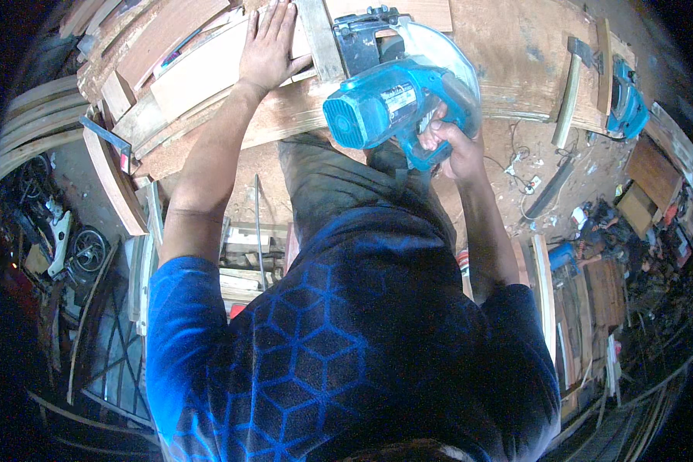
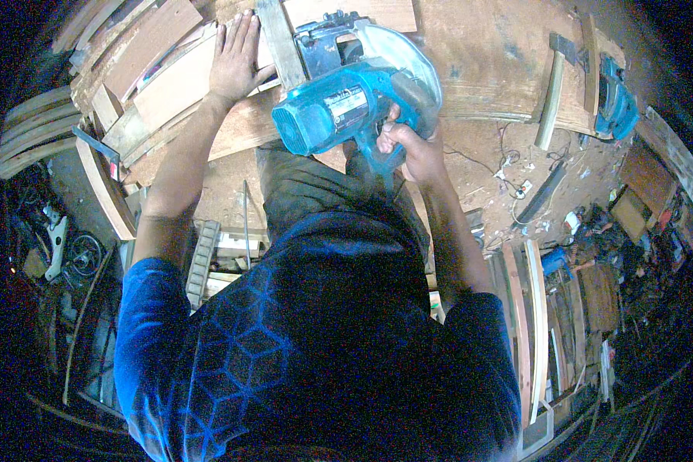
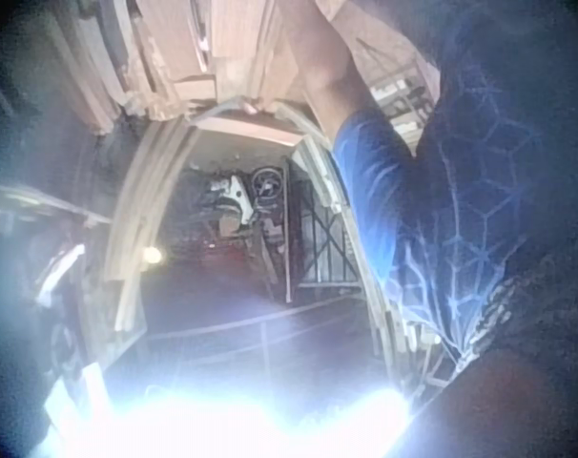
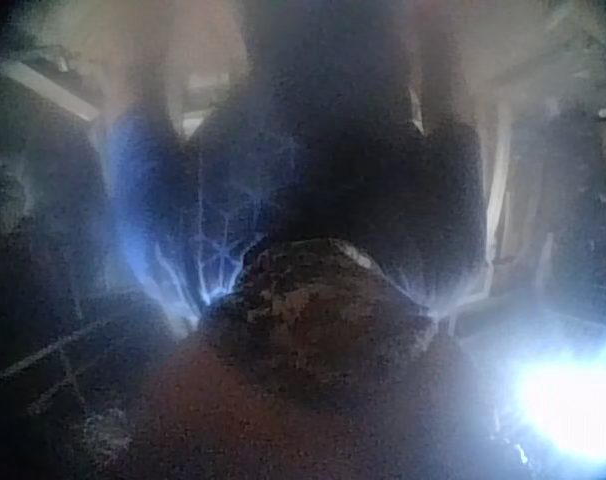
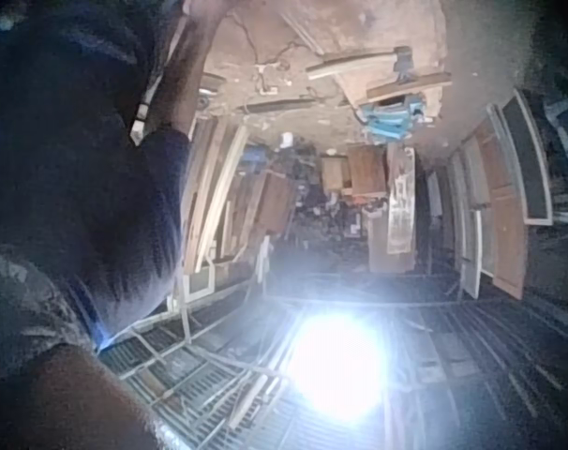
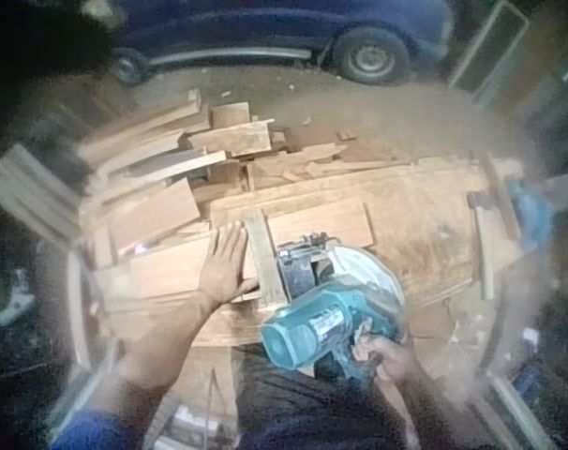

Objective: The person measures and marks a wooden plank with a tape measure and pencil. They then use a circular saw to cut the plank. After cutting, the person picks up the cut piece and measures it again.

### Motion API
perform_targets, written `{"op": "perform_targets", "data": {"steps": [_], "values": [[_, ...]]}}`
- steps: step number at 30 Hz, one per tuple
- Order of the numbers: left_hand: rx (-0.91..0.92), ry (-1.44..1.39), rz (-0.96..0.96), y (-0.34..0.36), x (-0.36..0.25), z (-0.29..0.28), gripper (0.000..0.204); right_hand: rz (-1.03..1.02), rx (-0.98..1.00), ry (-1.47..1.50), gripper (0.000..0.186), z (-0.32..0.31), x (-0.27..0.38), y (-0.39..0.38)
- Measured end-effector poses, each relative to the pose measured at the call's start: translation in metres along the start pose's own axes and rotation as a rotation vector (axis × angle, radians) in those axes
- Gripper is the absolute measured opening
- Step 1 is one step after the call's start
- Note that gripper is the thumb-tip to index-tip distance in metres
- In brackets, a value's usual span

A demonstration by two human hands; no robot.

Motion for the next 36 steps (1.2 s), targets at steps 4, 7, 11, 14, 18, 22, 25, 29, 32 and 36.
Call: {"op": "perform_targets", "data": {"steps": [4, 7, 11, 14, 18, 22, 25, 29, 32, 36], "values": [[-0.105, -0.031, 0.002, -0.008, 0.003, 0.01, 0.104, 0.035, 0.004, -0.029, 0.027, -0.009, -0.006, 0.003], [-0.085, 0.002, -0.009, -0.009, 0.005, 0.014, 0.101, 0.024, 0.02, -0.01, 0.028, -0.005, -0.002, 0.001], [-0.067, 0.009, 0.009, -0.009, 0.006, 0.016, 0.102, 0.025, -0.019, -0.052, 0.02, -0.003, 0.0, -0.005], [-0.086, -0.024, 0.012, -0.007, 0.005, 0.015, 0.102, 0.006, -0.019, -0.067, 0.024, -0.006, 0.001, -0.007], [-0.111, -0.055, 0.001, -0.007, 0.006, 0.013, 0.103, -0.091, -0.123, -0.165, 0.044, 0.004, 0.026, -0.022], [-0.06, 0.004, -0.027, -0.011, 0.005, 0.013, 0.103, -0.385, -0.302, -0.235, 0.058, 0.006, 0.073, -0.046], [0.092, 0.103, -0.054, -0.002, -0.005, 0.001, 0.103, -0.488, -0.394, -0.417, 0.051, -0.021, 0.101, -0.043], [0.031, 0.049, -0.065, -0.004, -0.002, 0.002, 0.102, -0.608, -0.416, -0.573, 0.037, -0.032, 0.121, -0.019], [0.037, 0.048, -0.062, -0.005, 0.0, 0.004, 0.103, -0.574, -0.411, -0.666, 0.037, -0.029, 0.126, -0.008], [0.14, 0.129, -0.067, 0.002, -0.005, -0.001, 0.104, -0.521, -0.341, -0.755, 0.037, -0.026, 0.12, 0.001]]}}
Point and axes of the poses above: each hand's wrist, its own y-axis towards the middle knuckle, its own z-axis out of the palm, x = y × z, the point moved 3 cm from there along y, towards the middle knuckle, and after that the axes turned 15 degrees about -x, right-handed, at the moved point
